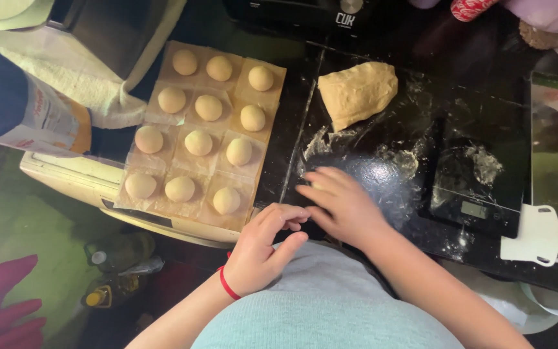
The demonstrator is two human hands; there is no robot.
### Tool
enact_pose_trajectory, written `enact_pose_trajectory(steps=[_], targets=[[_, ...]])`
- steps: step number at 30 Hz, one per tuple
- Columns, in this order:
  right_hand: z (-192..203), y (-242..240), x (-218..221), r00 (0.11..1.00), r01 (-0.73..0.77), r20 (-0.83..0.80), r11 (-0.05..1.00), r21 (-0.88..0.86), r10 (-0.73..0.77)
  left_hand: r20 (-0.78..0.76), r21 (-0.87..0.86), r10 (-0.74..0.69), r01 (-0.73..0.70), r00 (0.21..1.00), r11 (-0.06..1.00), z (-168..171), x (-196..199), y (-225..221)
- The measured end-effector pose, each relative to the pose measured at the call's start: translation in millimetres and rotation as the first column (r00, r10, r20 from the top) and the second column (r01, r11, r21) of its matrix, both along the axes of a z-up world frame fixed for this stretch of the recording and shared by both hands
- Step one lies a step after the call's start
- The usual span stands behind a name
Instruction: Portioning dough using a scraper and a digital scale, then shaping the pieces into round rolls and placing them on a tray.
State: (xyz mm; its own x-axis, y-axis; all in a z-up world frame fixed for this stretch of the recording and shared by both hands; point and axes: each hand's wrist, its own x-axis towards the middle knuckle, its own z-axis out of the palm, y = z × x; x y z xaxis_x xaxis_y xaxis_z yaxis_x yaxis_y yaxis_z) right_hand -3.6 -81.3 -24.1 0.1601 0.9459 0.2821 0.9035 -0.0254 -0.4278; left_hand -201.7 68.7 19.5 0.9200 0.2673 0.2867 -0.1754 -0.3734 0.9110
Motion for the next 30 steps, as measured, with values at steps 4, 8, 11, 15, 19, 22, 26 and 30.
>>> enact_pose_trajectory(steps=[4, 8, 11, 15, 19, 22, 26, 30], targets=[[-20, 30, 26, 0.989, 0.072, 0.145, 0.975, -0.211, -0.041, 0.028, 0.058, -0.021, 0.020, 0.999, 0.998, 4, 10, -7], [2, -8, 54, 0.972, 0.200, 0.149, 0.972, -0.122, -0.181, 0.026, 0.008, -0.027, 0.026, 0.999, 1.000, 13, 15, -7], [8, -37, 41, 0.986, 0.167, 0.029, 0.982, -0.084, -0.165, -0.034, -0.042, 0.005, -0.007, 0.999, 0.999, 12, 17, -5], [26, -2, 6, 0.998, -0.053, -0.031, 0.995, -0.088, 0.051, -0.106, -0.091, 0.052, -0.062, 0.993, 0.994, 7, 23, -8], [-7, 13, 45, 0.970, 0.048, 0.244, 0.981, -0.186, -0.001, -0.062, -0.070, 0.035, -0.039, 0.997, 0.997, 17, 35, -13], [10, -17, 64, 0.972, 0.212, 0.166, 0.930, -0.299, -0.168, -0.137, -0.122, 0.066, -0.083, 0.988, 0.989, 17, 41, -14], [-8, -69, 62, 0.945, 0.248, 0.217, 0.969, 0.010, -0.244, -0.096, -0.079, 0.138, -0.145, 0.986, 0.986, -6, 55, -10], [-11, -126, 66, 0.851, 0.439, 0.212, 0.872, 0.218, -0.481, 0.024, 0.098, 0.234, -0.236, 0.972, 0.967, -31, 76, -4]])
